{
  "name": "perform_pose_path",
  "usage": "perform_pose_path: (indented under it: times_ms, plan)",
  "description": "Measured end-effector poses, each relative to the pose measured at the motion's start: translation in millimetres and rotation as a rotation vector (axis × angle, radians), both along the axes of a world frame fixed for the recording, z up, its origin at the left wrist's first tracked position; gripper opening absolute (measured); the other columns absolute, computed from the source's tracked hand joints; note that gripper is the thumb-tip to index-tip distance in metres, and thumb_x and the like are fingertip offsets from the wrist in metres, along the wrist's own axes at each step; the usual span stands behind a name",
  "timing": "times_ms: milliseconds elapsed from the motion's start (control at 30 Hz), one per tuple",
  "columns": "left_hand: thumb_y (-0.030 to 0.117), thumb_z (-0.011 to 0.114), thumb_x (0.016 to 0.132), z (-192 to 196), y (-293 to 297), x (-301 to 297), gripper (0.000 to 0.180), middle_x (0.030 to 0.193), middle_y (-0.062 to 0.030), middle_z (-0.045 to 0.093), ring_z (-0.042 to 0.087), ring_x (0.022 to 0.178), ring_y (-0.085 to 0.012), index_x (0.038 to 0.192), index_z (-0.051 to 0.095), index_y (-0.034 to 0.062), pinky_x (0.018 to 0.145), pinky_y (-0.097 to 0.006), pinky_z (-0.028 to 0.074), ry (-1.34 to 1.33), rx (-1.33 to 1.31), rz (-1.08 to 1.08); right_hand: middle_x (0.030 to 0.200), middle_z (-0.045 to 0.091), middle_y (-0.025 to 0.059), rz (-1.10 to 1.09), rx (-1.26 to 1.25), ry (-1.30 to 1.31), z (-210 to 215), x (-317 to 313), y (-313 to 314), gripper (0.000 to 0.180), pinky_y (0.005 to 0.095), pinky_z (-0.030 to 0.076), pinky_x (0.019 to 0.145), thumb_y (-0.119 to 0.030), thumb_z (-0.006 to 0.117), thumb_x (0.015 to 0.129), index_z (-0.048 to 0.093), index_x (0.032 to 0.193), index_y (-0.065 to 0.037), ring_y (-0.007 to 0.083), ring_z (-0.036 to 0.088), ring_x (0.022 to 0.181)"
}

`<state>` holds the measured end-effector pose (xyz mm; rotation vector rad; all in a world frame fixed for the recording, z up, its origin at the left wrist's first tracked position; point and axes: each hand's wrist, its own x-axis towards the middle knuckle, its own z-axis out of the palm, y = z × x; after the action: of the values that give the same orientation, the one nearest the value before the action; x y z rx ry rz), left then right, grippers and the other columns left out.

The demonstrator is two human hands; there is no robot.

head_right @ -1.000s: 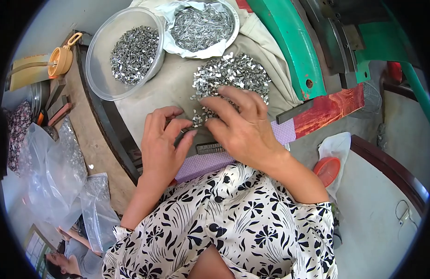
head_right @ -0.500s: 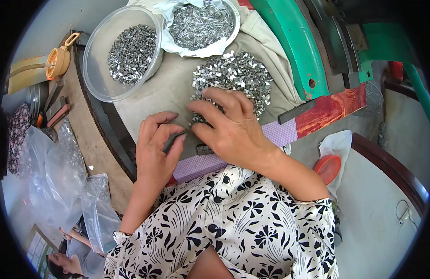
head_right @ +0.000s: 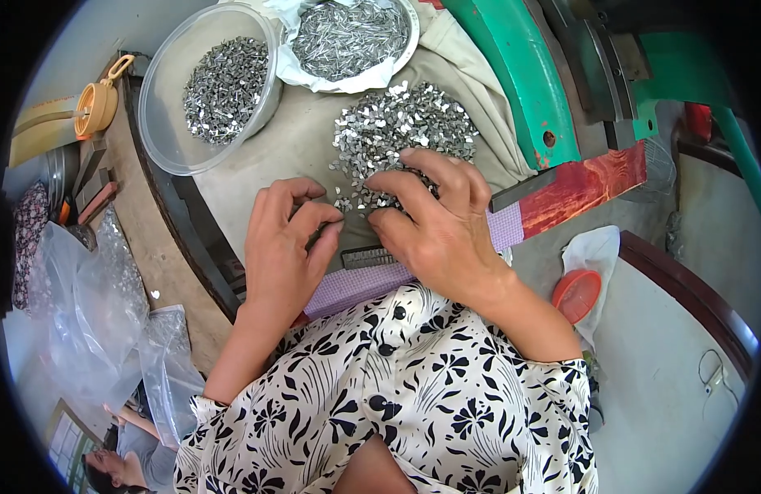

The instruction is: Manually placing small metal components into a slotted jig strip for assembly.

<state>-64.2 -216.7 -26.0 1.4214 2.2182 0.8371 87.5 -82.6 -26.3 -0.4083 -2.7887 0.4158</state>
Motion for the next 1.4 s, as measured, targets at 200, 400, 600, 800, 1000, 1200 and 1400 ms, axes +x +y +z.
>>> perform_pose_path:
  times_ms: [200, 400, 600, 800, 1000, 1200, 1400]
  plan:
    - [0.002, 0.076, 0.072, 0.3, -1.0, 0.2, 0.017, 0.105, -0.0070, 0.059, 0.056, 0.093, -0.0266, 0.088, 0.068, 0.0047, 0.079, -0.037, 0.047, -0.010, 0.013, 0.033, 0.116, 0.065, -0.0059, -0.054, -0.048, 0.018, 3.8, 3.9, 1.1, 0.017, 0.0414, 0.028, 0.101, -0.019, 0.082, 0.067, 0.074, 0.082, -0.018, 0.0286, 0.045, 0.124]
    - [0.002, 0.076, 0.072, -0.7, -2.9, -0.4, 0.020, 0.104, -0.0076, 0.059, 0.055, 0.095, -0.0273, 0.091, 0.068, 0.0041, 0.080, -0.037, 0.046, -0.040, 0.008, 0.007, 0.117, 0.065, -0.0003, 0.019, -0.190, -0.011, 2.2, 12.0, 18.7, 0.022, 0.0430, 0.032, 0.103, -0.013, 0.081, 0.067, 0.076, 0.088, -0.017, 0.0325, 0.044, 0.121]
    - [0.001, 0.075, 0.073, 3.1, -12.4, -4.5, 0.018, 0.106, -0.0084, 0.059, 0.056, 0.095, -0.0281, 0.090, 0.067, 0.0036, 0.080, -0.037, 0.047, -0.089, 0.011, 0.060, 0.116, 0.065, 0.0009, 0.073, -0.160, 0.005, 7.4, 13.6, 28.7, 0.020, 0.0425, 0.033, 0.103, -0.013, 0.081, 0.067, 0.076, 0.086, -0.017, 0.0334, 0.045, 0.120]
    - [-0.001, 0.073, 0.074, 3.9, -17.6, -4.6, 0.016, 0.107, -0.0088, 0.059, 0.056, 0.094, -0.0285, 0.088, 0.068, 0.0025, 0.079, -0.038, 0.048, -0.048, 0.018, 0.075, 0.116, 0.065, -0.0010, 0.109, -0.088, -0.038, 10.0, 1.5, 17.9, 0.017, 0.0435, 0.031, 0.102, -0.018, 0.081, 0.067, 0.074, 0.082, -0.015, 0.0319, 0.046, 0.121]
    - [0.002, 0.075, 0.075, 2.9, -11.9, 3.4, 0.017, 0.105, -0.0090, 0.060, 0.057, 0.095, -0.0275, 0.090, 0.070, 0.0043, 0.080, -0.037, 0.048, -0.047, 0.022, 0.062, 0.119, 0.064, -0.0023, 0.023, -0.046, -0.025, 5.1, 2.2, 6.2, 0.017, 0.0427, 0.030, 0.100, -0.019, 0.083, 0.065, 0.071, 0.077, -0.015, 0.0312, 0.046, 0.122]
    - [0.004, 0.076, 0.075, -2.5, -4.4, 8.2, 0.016, 0.102, -0.0071, 0.060, 0.057, 0.091, -0.0271, 0.089, 0.070, 0.0052, 0.076, -0.037, 0.048, 0.062, 0.041, 0.009, 0.120, 0.065, -0.0017, -0.071, -0.034, -0.019, 4.1, 8.7, 2.5, 0.017, 0.0422, 0.029, 0.100, -0.016, 0.083, 0.065, 0.071, 0.077, -0.015, 0.0311, 0.045, 0.124]
    - [0.005, 0.076, 0.073, 0.3, 0.2, 7.1, 0.015, 0.100, -0.0059, 0.060, 0.057, 0.091, -0.0270, 0.086, 0.069, 0.0059, 0.076, -0.037, 0.048, 0.061, 0.022, 0.003, 0.119, 0.064, -0.0046, -0.025, -0.068, 0.110, -2.9, 14.7, -4.5, 0.016, 0.0421, 0.030, 0.100, -0.019, 0.080, 0.066, 0.069, 0.076, -0.016, 0.0271, 0.045, 0.124]
